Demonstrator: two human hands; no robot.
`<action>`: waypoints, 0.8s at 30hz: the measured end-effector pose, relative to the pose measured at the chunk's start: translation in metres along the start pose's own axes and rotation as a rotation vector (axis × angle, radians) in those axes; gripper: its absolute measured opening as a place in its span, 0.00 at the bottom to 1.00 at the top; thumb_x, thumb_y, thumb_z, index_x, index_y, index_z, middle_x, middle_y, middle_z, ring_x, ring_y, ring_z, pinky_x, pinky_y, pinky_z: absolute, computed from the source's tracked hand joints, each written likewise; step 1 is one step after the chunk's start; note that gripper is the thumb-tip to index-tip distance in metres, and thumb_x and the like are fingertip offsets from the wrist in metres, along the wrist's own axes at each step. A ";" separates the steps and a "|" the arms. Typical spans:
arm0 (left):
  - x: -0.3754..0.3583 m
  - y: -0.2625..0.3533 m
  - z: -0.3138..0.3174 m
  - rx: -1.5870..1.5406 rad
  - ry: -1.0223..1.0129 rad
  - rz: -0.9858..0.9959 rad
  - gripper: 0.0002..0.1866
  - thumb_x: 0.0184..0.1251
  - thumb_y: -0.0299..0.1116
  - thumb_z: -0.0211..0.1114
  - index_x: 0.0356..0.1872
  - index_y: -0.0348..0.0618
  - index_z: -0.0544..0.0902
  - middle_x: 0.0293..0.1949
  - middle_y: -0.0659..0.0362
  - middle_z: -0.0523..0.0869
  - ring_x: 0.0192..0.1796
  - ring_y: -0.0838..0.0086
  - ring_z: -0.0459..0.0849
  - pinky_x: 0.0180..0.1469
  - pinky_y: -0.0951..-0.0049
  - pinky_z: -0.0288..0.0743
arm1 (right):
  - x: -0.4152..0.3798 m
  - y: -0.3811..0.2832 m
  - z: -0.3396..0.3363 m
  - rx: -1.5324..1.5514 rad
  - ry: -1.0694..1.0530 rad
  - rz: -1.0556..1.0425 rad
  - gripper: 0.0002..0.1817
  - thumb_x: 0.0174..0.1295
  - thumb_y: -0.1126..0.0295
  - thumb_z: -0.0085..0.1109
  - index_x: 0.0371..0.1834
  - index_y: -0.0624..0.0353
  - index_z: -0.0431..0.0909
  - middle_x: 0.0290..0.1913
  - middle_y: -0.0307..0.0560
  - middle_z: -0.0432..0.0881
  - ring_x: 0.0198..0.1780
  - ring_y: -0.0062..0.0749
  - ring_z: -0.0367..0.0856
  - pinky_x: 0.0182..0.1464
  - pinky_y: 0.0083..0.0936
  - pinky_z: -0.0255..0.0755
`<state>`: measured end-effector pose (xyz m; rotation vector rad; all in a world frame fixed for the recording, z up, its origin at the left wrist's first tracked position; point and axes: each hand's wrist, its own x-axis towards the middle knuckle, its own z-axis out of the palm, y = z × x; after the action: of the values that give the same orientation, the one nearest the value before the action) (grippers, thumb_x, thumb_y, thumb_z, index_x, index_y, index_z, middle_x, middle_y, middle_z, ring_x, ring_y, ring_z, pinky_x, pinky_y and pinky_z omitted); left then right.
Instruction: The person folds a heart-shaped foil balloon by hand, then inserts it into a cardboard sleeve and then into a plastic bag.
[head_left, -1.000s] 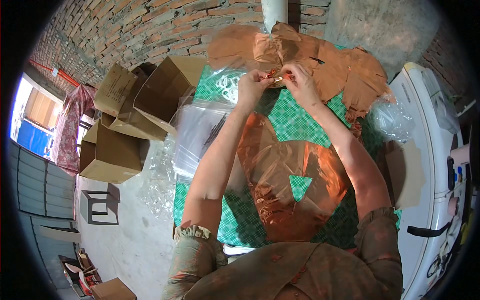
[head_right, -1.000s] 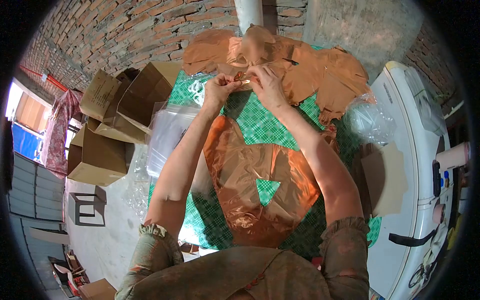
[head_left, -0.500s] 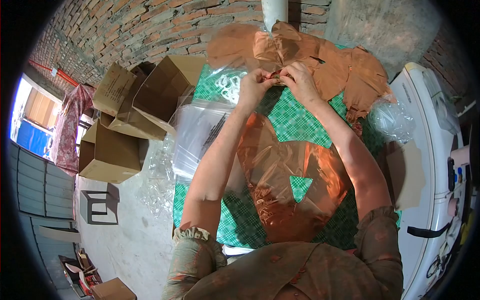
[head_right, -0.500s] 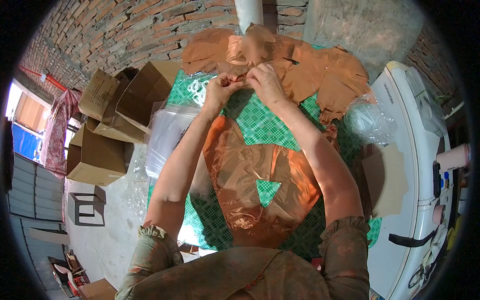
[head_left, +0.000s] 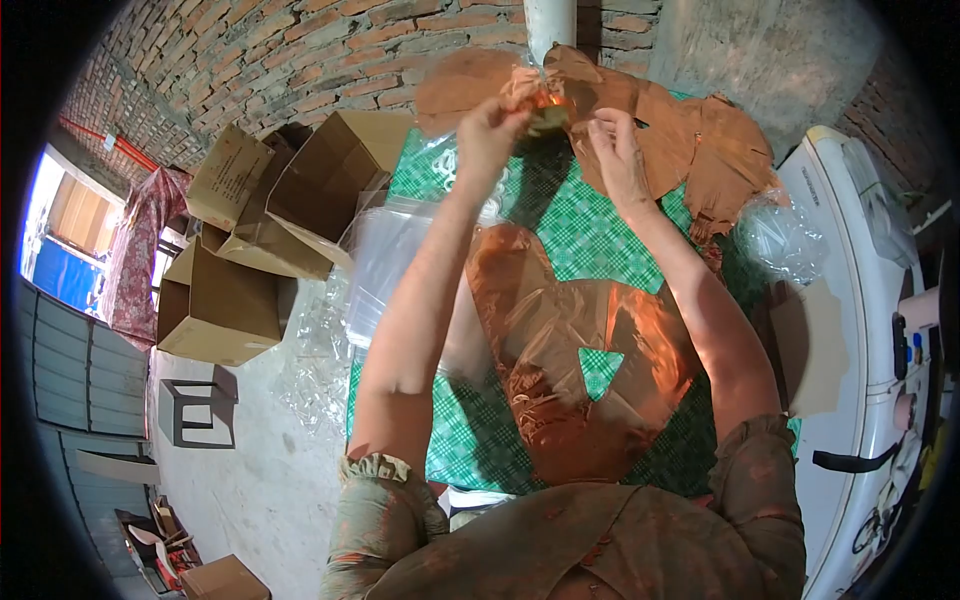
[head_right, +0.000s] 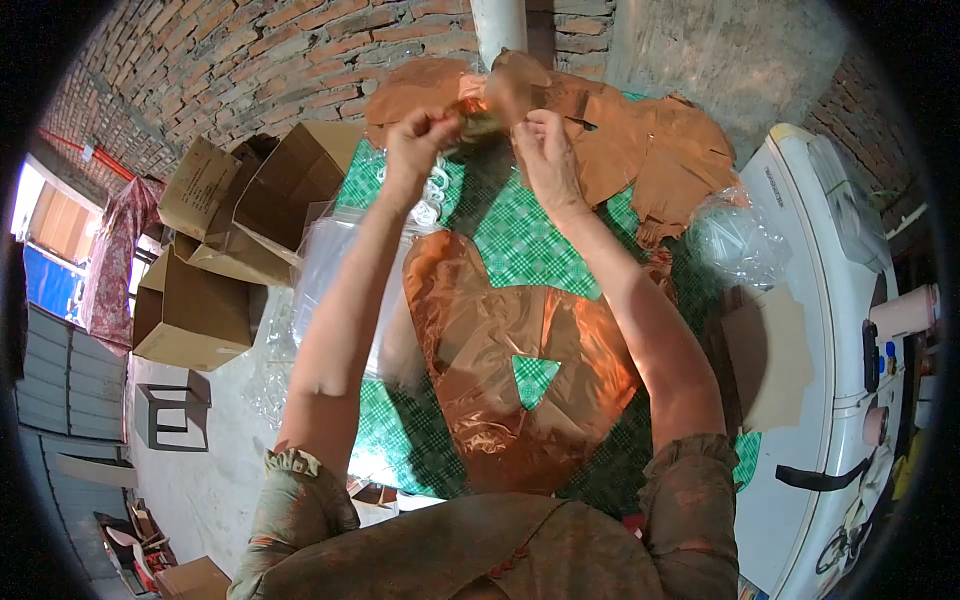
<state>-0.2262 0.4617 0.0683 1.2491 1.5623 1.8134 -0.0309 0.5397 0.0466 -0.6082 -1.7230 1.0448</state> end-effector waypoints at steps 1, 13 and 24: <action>0.003 0.022 -0.004 -0.088 -0.011 -0.006 0.08 0.75 0.26 0.73 0.49 0.33 0.88 0.44 0.57 0.92 0.44 0.76 0.90 0.50 0.75 0.85 | -0.001 -0.003 -0.003 0.019 0.006 0.050 0.26 0.74 0.62 0.68 0.68 0.61 0.70 0.55 0.52 0.83 0.55 0.40 0.84 0.58 0.37 0.78; -0.071 0.282 -0.011 -0.159 -0.350 0.397 0.09 0.77 0.24 0.70 0.52 0.34 0.86 0.45 0.57 0.92 0.45 0.75 0.91 0.48 0.76 0.84 | 0.026 -0.042 -0.032 -0.396 0.179 -0.653 0.38 0.54 0.65 0.79 0.69 0.58 0.74 0.66 0.56 0.75 0.70 0.59 0.71 0.73 0.51 0.66; -0.203 0.324 -0.081 -0.046 -0.087 0.373 0.11 0.78 0.26 0.68 0.54 0.31 0.86 0.43 0.58 0.89 0.45 0.74 0.90 0.42 0.74 0.87 | -0.020 -0.055 -0.149 0.317 -0.321 0.062 0.13 0.76 0.63 0.67 0.55 0.60 0.85 0.50 0.37 0.87 0.54 0.20 0.83 0.62 0.23 0.73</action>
<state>-0.1211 0.1693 0.3061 1.6602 1.2971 1.9698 0.1176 0.5508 0.1045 -0.3040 -1.7639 1.4882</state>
